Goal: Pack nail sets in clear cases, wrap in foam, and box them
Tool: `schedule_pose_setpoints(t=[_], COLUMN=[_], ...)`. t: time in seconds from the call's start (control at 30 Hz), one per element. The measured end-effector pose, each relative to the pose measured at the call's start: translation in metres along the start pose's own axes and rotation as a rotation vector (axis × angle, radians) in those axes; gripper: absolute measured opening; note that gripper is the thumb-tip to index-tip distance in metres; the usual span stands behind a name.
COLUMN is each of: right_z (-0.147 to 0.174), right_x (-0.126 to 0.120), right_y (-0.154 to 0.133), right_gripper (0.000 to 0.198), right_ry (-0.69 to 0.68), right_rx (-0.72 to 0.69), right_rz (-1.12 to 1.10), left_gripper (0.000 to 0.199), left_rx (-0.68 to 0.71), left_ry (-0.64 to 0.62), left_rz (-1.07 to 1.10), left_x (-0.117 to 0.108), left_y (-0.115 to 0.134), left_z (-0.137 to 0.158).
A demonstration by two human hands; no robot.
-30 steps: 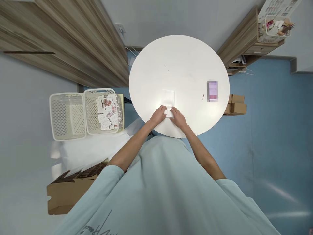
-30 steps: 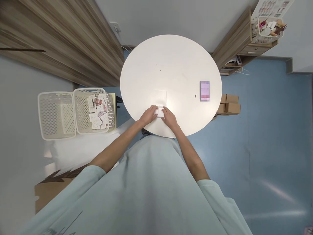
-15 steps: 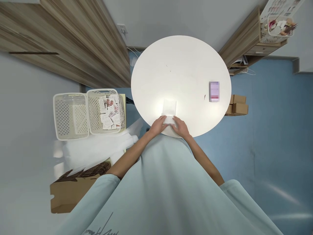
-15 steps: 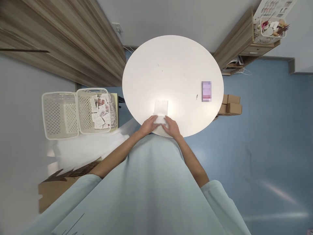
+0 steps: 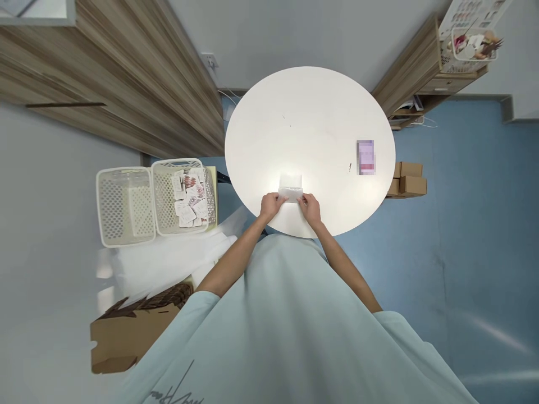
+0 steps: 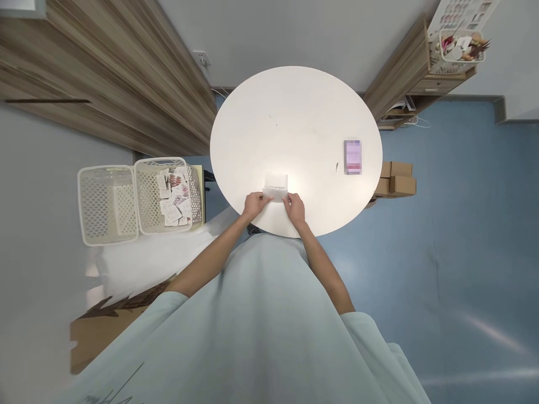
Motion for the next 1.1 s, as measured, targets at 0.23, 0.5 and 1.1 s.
schedule_pose_setpoints(t=[0.23,0.5,1.1], right_z=[-0.015,-0.023,0.044], right_x=[0.002,0.002,-0.001], right_y=[0.002,-0.006,-0.007], right_gripper=[0.034,0.042,0.047], right_ry=[0.039,-0.216,-0.264], right_rx=[0.090,-0.336,-0.288], right_rz=[0.070,0.319,0.317], left_gripper=[0.034,0.050,0.046], left_rx=[-0.112,0.349,0.308], left_ry=[0.042,-0.005,-0.208], left_rz=[-0.083,-0.143,-0.073], left_x=[0.004,0.011,-0.009], left_y=[0.011,0.024,-0.012], left_z=[-0.004,-0.007,0.035])
Point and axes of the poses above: each hand's wrist, its own z-axis away from the middle knuckle, its own x-axis out of the palm, y = z × x, the point moved 1 cm from there along -z, towards the middle knuckle, and after that the axes turned 6 degrees about -x, right-handed, at the moved point
